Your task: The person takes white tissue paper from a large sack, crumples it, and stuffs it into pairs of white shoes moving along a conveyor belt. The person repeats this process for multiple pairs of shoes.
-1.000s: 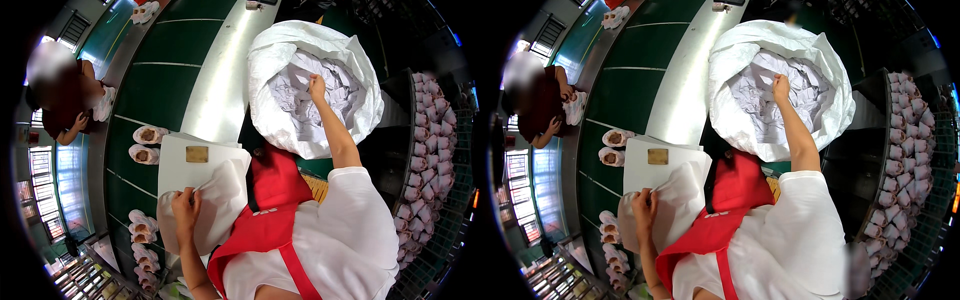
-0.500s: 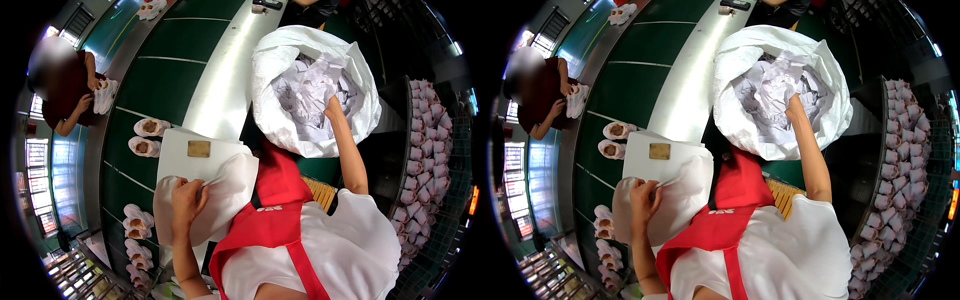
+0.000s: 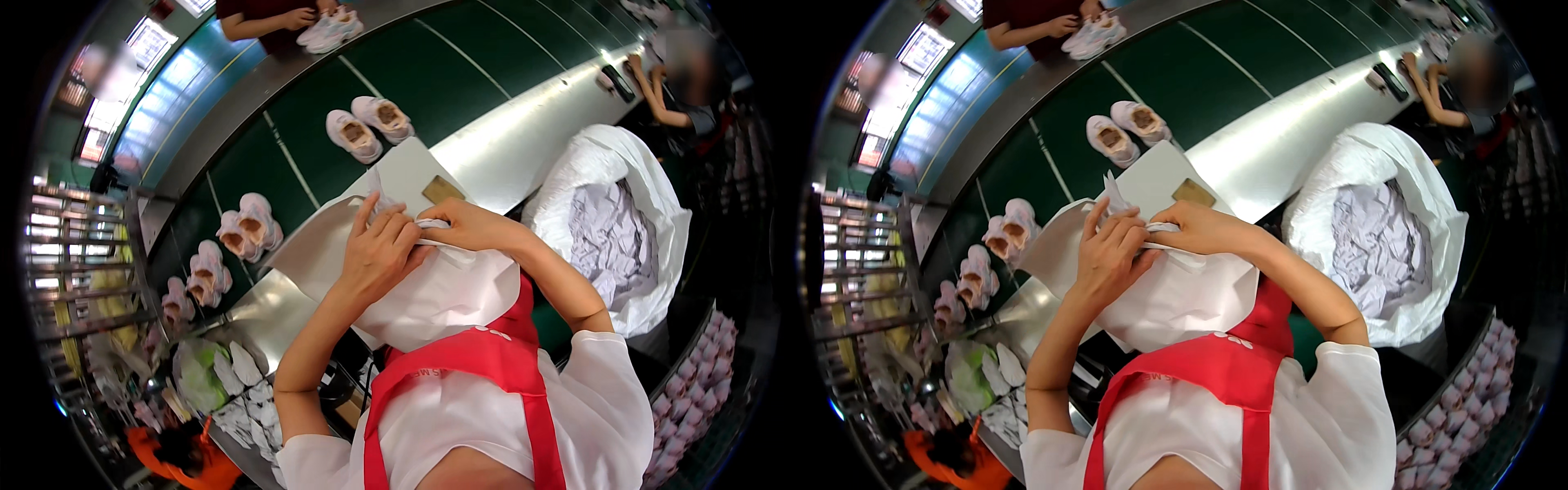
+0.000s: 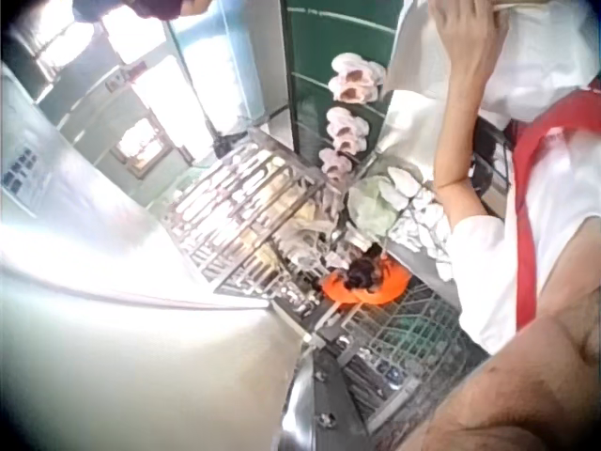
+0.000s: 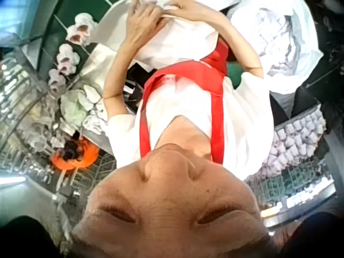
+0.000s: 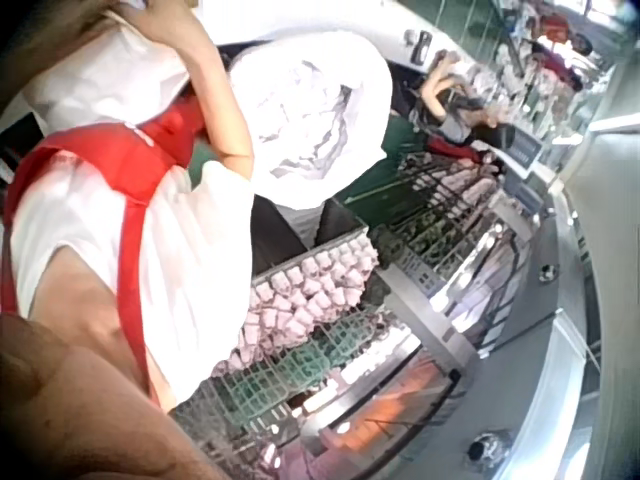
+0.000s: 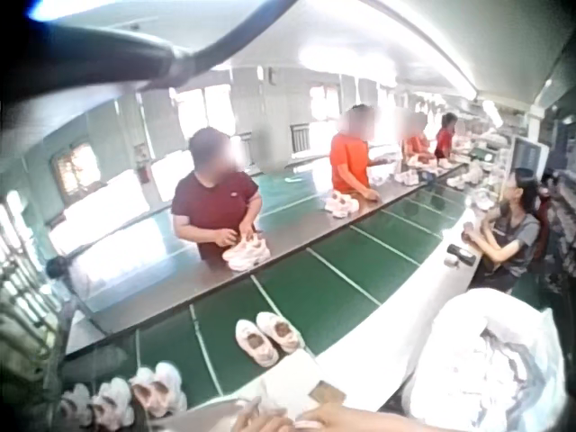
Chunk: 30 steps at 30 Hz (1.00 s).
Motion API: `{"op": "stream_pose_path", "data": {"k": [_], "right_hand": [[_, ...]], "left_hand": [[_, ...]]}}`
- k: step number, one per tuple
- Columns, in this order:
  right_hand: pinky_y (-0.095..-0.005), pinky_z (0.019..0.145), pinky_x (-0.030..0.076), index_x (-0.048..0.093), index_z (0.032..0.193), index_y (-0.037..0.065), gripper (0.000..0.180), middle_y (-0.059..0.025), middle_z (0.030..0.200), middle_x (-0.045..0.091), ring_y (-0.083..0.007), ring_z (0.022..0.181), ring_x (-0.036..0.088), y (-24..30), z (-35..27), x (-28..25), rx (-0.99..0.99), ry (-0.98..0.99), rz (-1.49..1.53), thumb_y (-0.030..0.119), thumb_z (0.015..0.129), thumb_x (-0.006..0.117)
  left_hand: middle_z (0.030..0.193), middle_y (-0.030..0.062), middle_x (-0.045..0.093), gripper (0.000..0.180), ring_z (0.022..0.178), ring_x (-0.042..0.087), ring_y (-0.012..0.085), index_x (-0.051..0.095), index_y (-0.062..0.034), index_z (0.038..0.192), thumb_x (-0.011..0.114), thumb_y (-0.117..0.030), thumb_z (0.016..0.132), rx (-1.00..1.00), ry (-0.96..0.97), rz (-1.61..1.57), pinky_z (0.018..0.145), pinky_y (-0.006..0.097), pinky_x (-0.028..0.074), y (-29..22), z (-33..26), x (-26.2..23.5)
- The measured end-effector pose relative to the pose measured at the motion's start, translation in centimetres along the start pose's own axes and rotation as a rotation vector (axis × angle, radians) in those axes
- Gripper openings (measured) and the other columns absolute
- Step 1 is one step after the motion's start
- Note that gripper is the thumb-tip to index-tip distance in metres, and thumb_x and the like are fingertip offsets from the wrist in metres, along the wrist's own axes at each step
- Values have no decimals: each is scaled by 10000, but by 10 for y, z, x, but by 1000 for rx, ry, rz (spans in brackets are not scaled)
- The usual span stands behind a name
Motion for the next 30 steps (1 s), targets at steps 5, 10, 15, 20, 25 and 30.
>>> {"op": "stream_pose_path", "data": {"k": [5, 10, 15, 20, 25, 30], "right_hand": [[-313, 800, 459, 569, 1162, 37, 345, -121, 1077, 608, -208, 896, 579, 20, 17, -6, 15, -199, -13, 223, 873, 594], [-392, 975, 372, 374, 1351, -1, 726, -189, 1338, 434, -318, 1194, 451, 66, -4, 31, -340, -551, -198, 211, 752, 724], [-418, 1102, 222, 118, 1462, 21, 1166, -220, 1498, 161, -332, 1404, 157, 25, 33, 89, -279, -393, -302, 297, 583, 833], [-362, 1012, 350, 366, 1360, 18, 912, -153, 1337, 440, -240, 1216, 440, 10, 51, 104, -95, 19, 507, 212, 591, 817], [-258, 742, 494, 617, 1046, -6, 372, -55, 943, 650, -118, 819, 607, 11, 51, 75, 14, -209, 522, 152, 735, 745], [-258, 748, 491, 615, 1037, -4, 357, -65, 940, 644, -134, 825, 602, 28, 41, 39, -60, -495, 707, 156, 743, 738]], "left_hand": [[615, 71, 543, 185, 569, 551, 252, 550, -60, 768, 716, -124, 718, -222, -92, -55, 808, 377, 477, 20, -41, -18], [703, 79, 534, 281, 608, 530, 224, 568, -42, 939, 722, -138, 725, -475, -180, 231, 646, 320, 435, 39, -67, -49], [850, 44, 551, 602, 690, 525, 97, 463, -16, 1253, 736, -191, 746, -816, -354, -633, 644, 201, 402, 12, -64, -64], [884, 26, 559, 644, 775, 514, 53, 353, 10, 1335, 673, -205, 818, -792, -653, -1504, 705, 157, 389, 24, -72, -27], [1170, 152, 559, 814, 1077, 535, 298, 362, -15, 1350, 758, -324, 708, -861, -565, -697, 974, 362, 375, 20, -83, -28], [1152, 289, 564, 835, 1089, 574, 341, 334, -21, 1393, 687, -434, 758, -1137, 477, -745, 922, 385, 447, 4, -150, 6]]}}
Point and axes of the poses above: each hand's wrist, its own z-axis towards the middle knuckle, its own x-axis out of the palm, y = z × x, the point moved 1 cm from there along z, towards the middle knuckle
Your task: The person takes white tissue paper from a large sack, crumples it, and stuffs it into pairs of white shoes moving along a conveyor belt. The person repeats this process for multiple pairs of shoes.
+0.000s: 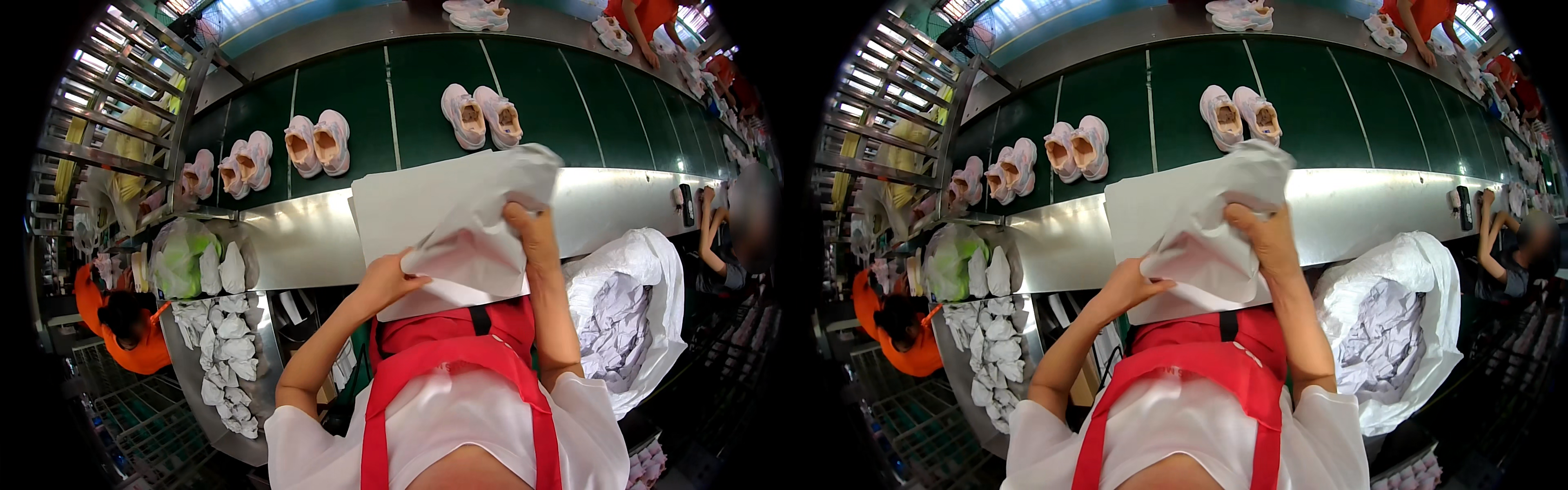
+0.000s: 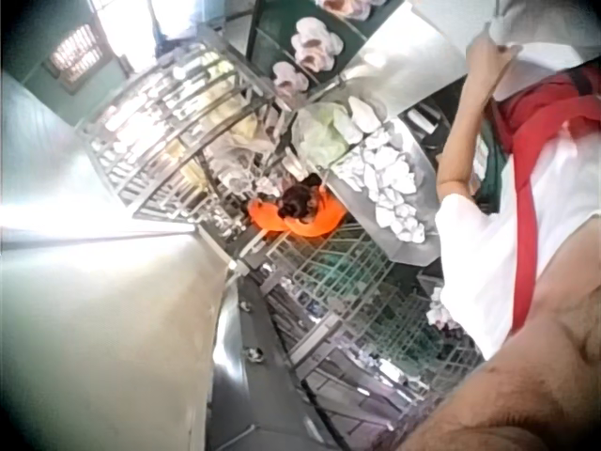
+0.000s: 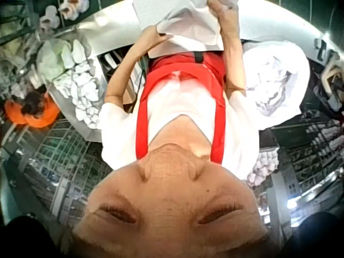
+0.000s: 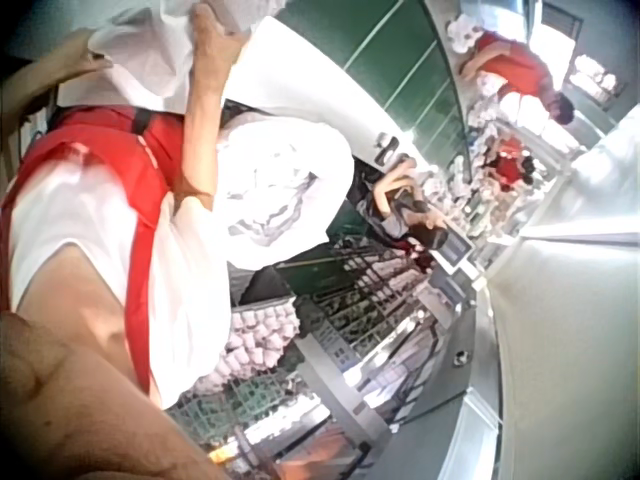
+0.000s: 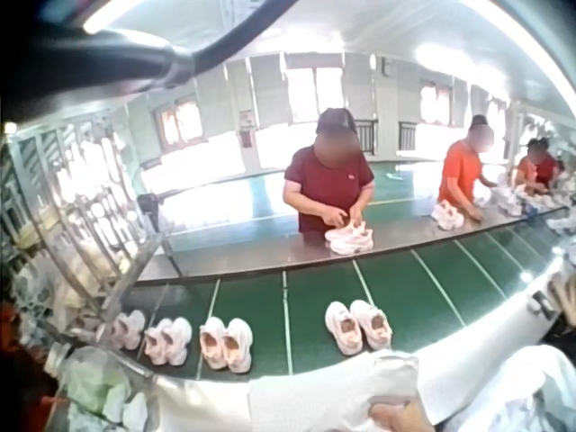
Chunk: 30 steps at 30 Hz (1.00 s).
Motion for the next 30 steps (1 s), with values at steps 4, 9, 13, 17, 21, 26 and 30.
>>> {"op": "stream_pose_path", "data": {"k": [4, 9, 13, 17, 21, 26, 30], "right_hand": [[-290, 596, 491, 624, 851, 71, 127, -39, 770, 606, -192, 678, 597, 23, -13, 4, -1077, 146, -1002, 118, 751, 687], [-270, 691, 463, 569, 911, 151, 246, 2, 728, 462, -157, 689, 526, -19, -55, 55, -1300, 817, -812, 102, 675, 617], [-290, 704, 466, 593, 929, 140, 265, -13, 742, 494, -183, 739, 550, -26, -52, 56, -1095, 1021, -860, 111, 670, 641], [-324, 729, 473, 619, 957, 112, 355, -37, 812, 537, -229, 831, 575, -23, -43, 48, -739, 735, -811, 141, 627, 746], [-293, 796, 462, 571, 1034, 25, 455, -90, 951, 612, -205, 897, 590, -16, -36, 45, -89, 371, -401, 133, 661, 807], [-288, 883, 428, 483, 1167, 28, 571, -89, 1028, 604, -167, 981, 567, -16, -19, 48, 23, 527, -600, 126, 692, 786], [-318, 928, 422, 438, 1271, 22, 736, -144, 1103, 579, -254, 1034, 566, -25, -14, 61, -471, 432, -1103, 209, 666, 813]], "left_hand": [[1249, 222, 539, 844, 1070, 586, 341, 326, -12, 1391, 455, -651, 855, -62, 245, -1119, 936, 430, 451, 37, -8, -2], [1248, 230, 526, 828, 1023, 602, 318, 334, -37, 1376, 368, -687, 864, 10, 381, -1731, 912, 449, 477, -30, 9, -9], [1173, 265, 542, 662, 892, 612, 235, 408, -50, 1323, 513, -539, 890, 50, 456, -1558, 816, 357, 508, -33, 20, -8], [999, 60, 598, 499, 790, 580, 142, 463, -72, 1288, 559, -396, 920, 47, -138, -922, 710, 269, 498, -31, 22, 4], [1134, 88, 560, 592, 1011, 543, 136, 444, -47, 1304, 421, -520, 949, 253, -190, -1215, 839, 249, 437, -19, 11, 14], [1193, 129, 537, 746, 1086, 521, 203, 381, 13, 1340, 591, -509, 851, 395, -193, -753, 936, 315, 408, -27, -13, -31], [980, 57, 614, 431, 899, 575, 117, 515, -2, 1135, 721, -190, 808, 264, -565, -584, 785, 250, 463, -26, -11, -31]]}}
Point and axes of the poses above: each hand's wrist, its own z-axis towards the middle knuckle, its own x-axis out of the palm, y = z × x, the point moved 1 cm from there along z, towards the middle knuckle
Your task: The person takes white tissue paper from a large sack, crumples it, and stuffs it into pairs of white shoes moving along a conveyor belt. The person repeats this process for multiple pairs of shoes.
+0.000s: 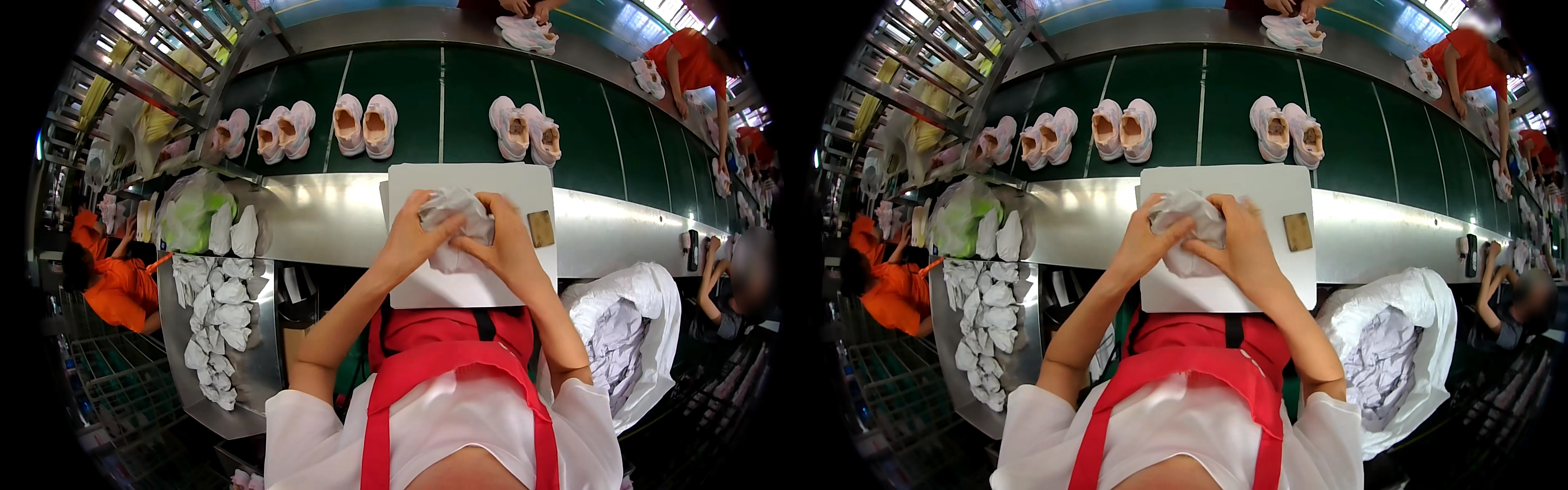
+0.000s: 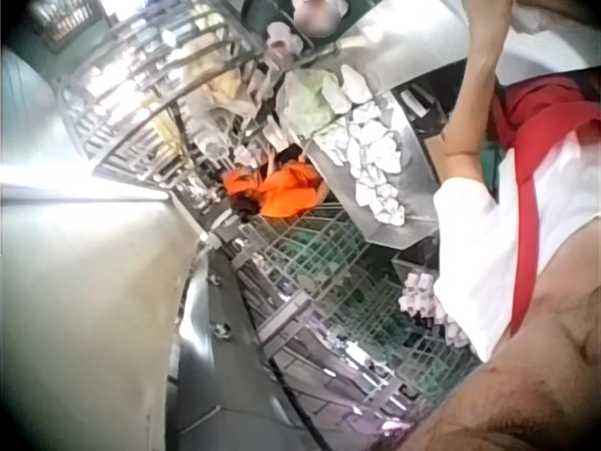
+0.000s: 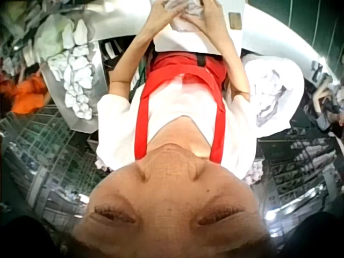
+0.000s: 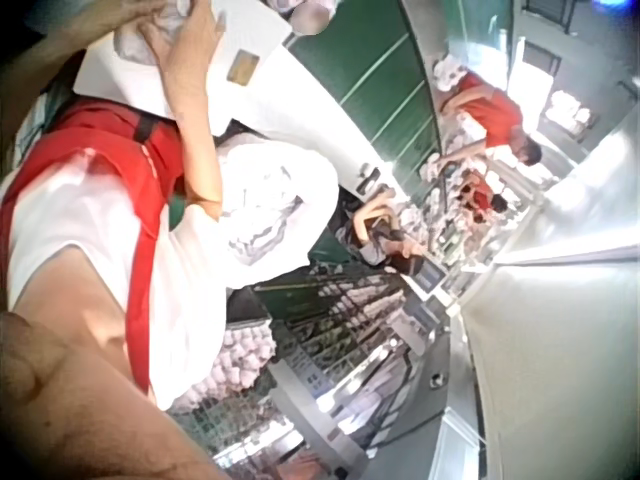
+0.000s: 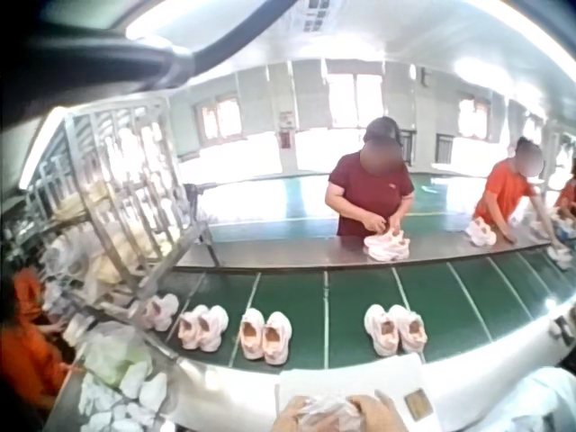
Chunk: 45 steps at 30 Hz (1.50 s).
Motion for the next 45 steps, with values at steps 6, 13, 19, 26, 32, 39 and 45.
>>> {"op": "stream_pose_path", "data": {"k": [6, 13, 19, 26, 32, 39, 45], "right_hand": [[-408, 794, 491, 377, 1287, -9, 831, -213, 1128, 545, -362, 1014, 575, 29, 4, 23, 100, -54, 87, 306, 648, 804], [-386, 778, 499, 352, 1276, -70, 707, -251, 907, 630, -363, 850, 644, 8, 34, 66, 217, 243, 603, 215, 712, 670], [-387, 744, 497, 383, 1257, -7, 680, -221, 918, 624, -347, 829, 643, 17, 46, 69, 145, 175, 306, 311, 750, 707], [-402, 798, 480, 418, 1206, 3, 578, -229, 958, 614, -365, 896, 616, -10, 72, 98, 72, 46, 434, 244, 762, 699], [-390, 786, 489, 465, 1202, 29, 530, -218, 939, 626, -333, 877, 627, -44, 87, 111, 201, -43, 394, 218, 762, 693], [-374, 687, 510, 533, 1162, 75, 516, -170, 817, 661, -312, 752, 661, -62, 75, 88, 413, 18, 168, 269, 724, 725], [-413, 677, 510, 510, 1098, 54, 510, -184, 775, 658, -364, 730, 646, -88, 79, 79, 490, -51, 6, 294, 706, 732]], "left_hand": [[992, 58, 592, 309, 869, 539, 109, 524, -12, 1032, 701, -164, 829, 31, -223, -226, 748, 241, 438, -6, 4, 1], [773, 74, 581, 308, 909, 612, 272, 562, -39, 987, 595, -327, 883, -31, -115, -694, 1032, 426, 377, 13, 41, -9], [548, 0, 407, 397, 595, 492, 135, 376, -132, 659, 576, -366, 911, 125, -151, -887, 960, 404, 414, 41, 63, -37], [530, 6, 383, 419, 559, 465, 136, 347, -144, 656, 565, -392, 914, 20, -192, -797, 886, 386, 447, 59, 106, -49], [803, 148, 608, 338, 764, 606, 266, 594, -25, 904, 604, -361, 862, 263, -609, 92, 848, 382, 460, 137, 185, -124], [916, 211, 661, 362, 856, 648, 351, 661, -5, 891, 670, -348, 775, -93, -335, 1324, 720, 433, 517, 156, 248, -159], [852, 156, 682, 195, 806, 668, 326, 677, -43, 834, 650, -226, 770, -53, -326, 1126, 700, 432, 527, 171, 277, -126]]}}
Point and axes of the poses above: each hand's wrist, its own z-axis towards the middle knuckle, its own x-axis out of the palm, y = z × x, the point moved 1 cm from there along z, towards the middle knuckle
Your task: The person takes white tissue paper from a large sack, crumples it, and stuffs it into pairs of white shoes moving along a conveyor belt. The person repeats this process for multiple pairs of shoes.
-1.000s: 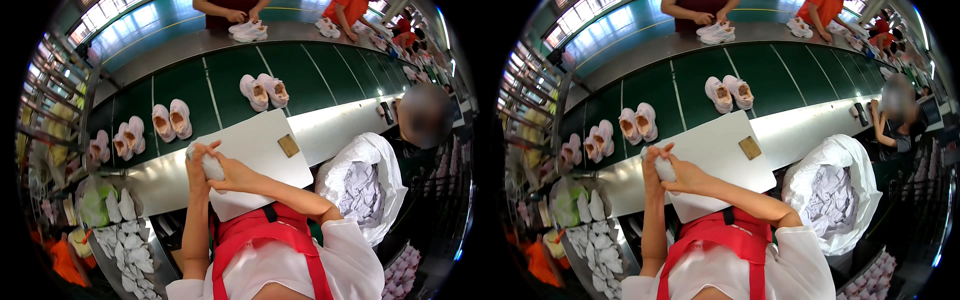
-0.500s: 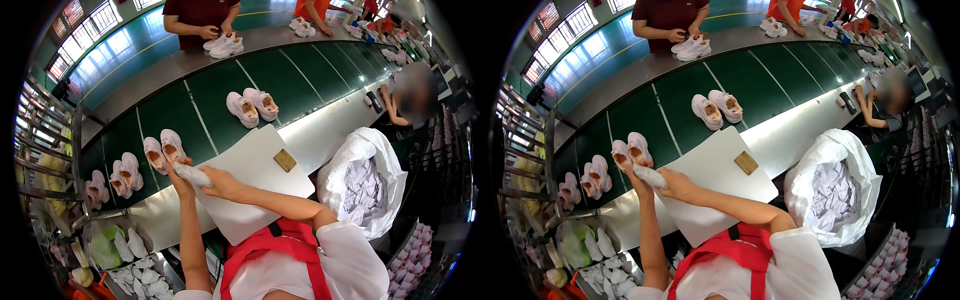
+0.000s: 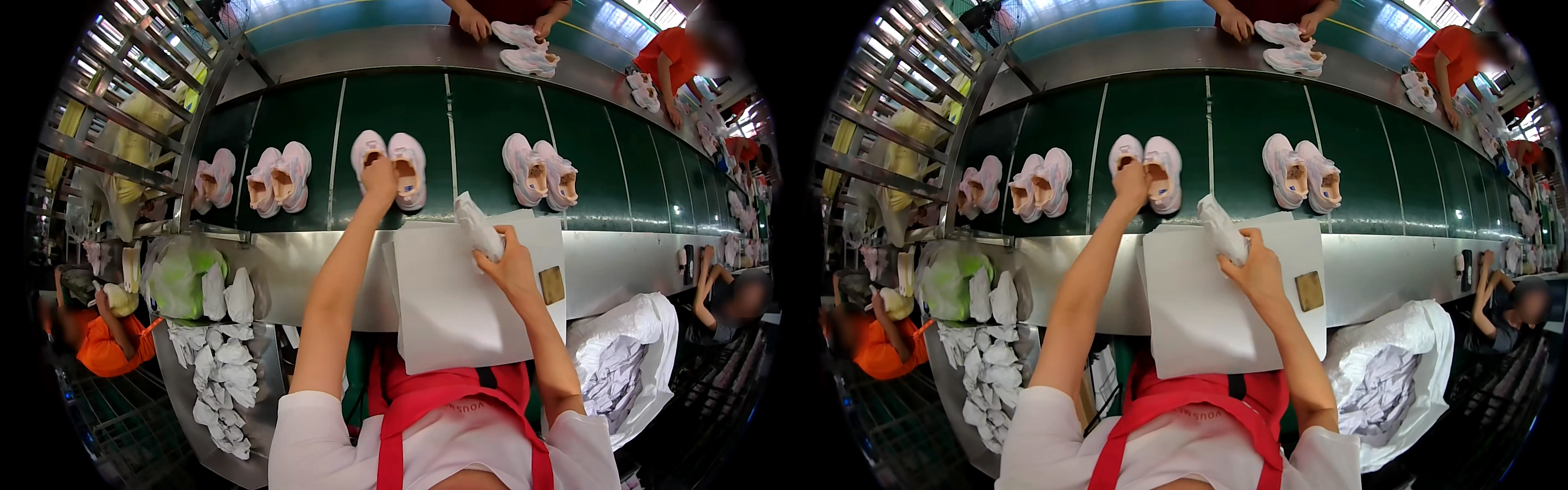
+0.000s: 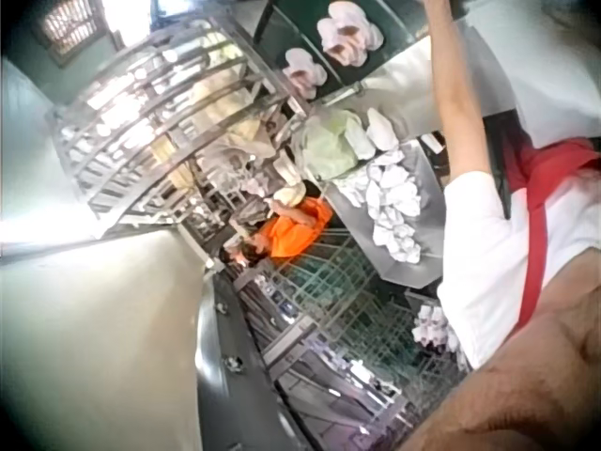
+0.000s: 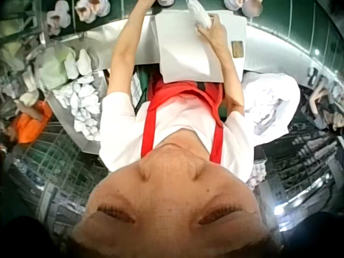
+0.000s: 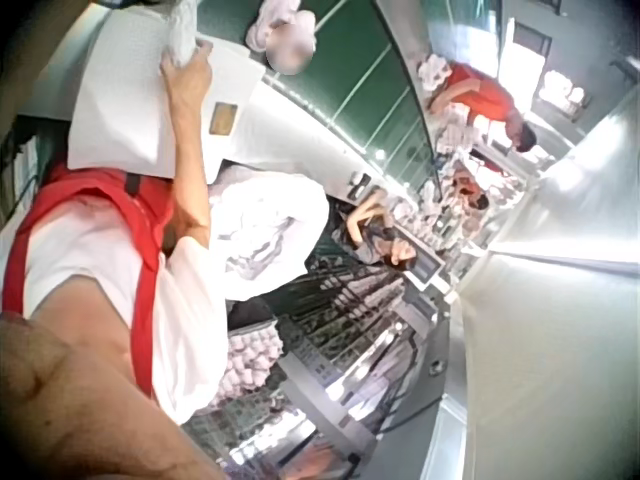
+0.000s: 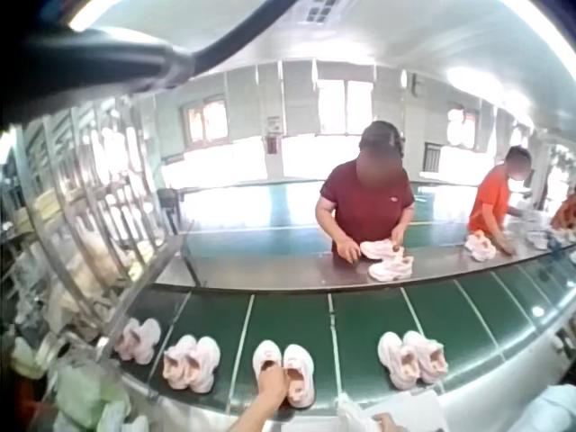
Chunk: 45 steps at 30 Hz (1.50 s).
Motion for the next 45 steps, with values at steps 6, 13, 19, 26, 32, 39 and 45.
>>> {"op": "stream_pose_path", "data": {"k": [6, 13, 19, 26, 32, 39, 45], "right_hand": [[-415, 581, 502, 496, 994, 44, 450, -163, 715, 650, -356, 645, 641, -8, 43, 3, -104, -21, -276, 262, 677, 731], [-389, 620, 528, 519, 933, 54, 432, -126, 702, 650, -315, 689, 665, 27, 115, 55, -130, 100, -609, 272, 640, 751], [-368, 680, 539, 545, 958, 23, 467, -150, 842, 681, -283, 774, 682, 16, 166, 106, -140, 43, -625, 283, 641, 768], [-359, 575, 518, 653, 849, 39, 316, -86, 773, 679, -241, 674, 677, -4, 173, 102, -364, 266, -787, 341, 758, 635], [-368, 566, 522, 668, 849, 78, 299, -59, 671, 669, -240, 618, 669, -30, 181, 125, -329, 68, -697, 354, 733, 661], [-408, 770, 511, 478, 1175, 60, 610, -162, 1067, 576, -319, 969, 603, -20, 172, 70, -258, 79, -296, 214, 654, 755], [-451, 694, 499, 458, 1012, 70, 420, -149, 985, 570, -347, 878, 609, -53, 210, 140, -94, -199, -318, 153, 688, 713]], "left_hand": [[864, 190, 658, 241, 819, 646, 369, 605, -2, 917, 670, -175, 762, 230, -41, -75, 724, 424, 525, -65, -8, -10], [855, 232, 648, 251, 810, 631, 380, 593, 35, 918, 568, -207, 857, 430, 405, -314, 703, 434, 493, -50, 38, 4], [868, 231, 650, 272, 813, 629, 385, 613, 31, 920, 572, -232, 861, 458, 384, -262, 699, 432, 497, -66, 35, 7], [892, 233, 647, 257, 830, 624, 388, 619, 31, 897, 553, -216, 871, 445, 412, -295, 724, 426, 493, -58, 35, 8], [970, 228, 641, 298, 903, 619, 374, 599, 28, 1016, 605, -200, 824, 419, 385, -344, 774, 410, 490, -66, 32, 19], [1106, 238, 478, 603, 998, 548, 417, 407, -20, 1112, 734, -19, 606, 404, 433, -279, 818, 434, 484, -67, 11, 5], [1001, 169, 547, 233, 928, 589, 340, 484, -37, 996, 574, -27, 781, 250, -38, -137, 739, 413, 510, -94, 6, 47]]}}
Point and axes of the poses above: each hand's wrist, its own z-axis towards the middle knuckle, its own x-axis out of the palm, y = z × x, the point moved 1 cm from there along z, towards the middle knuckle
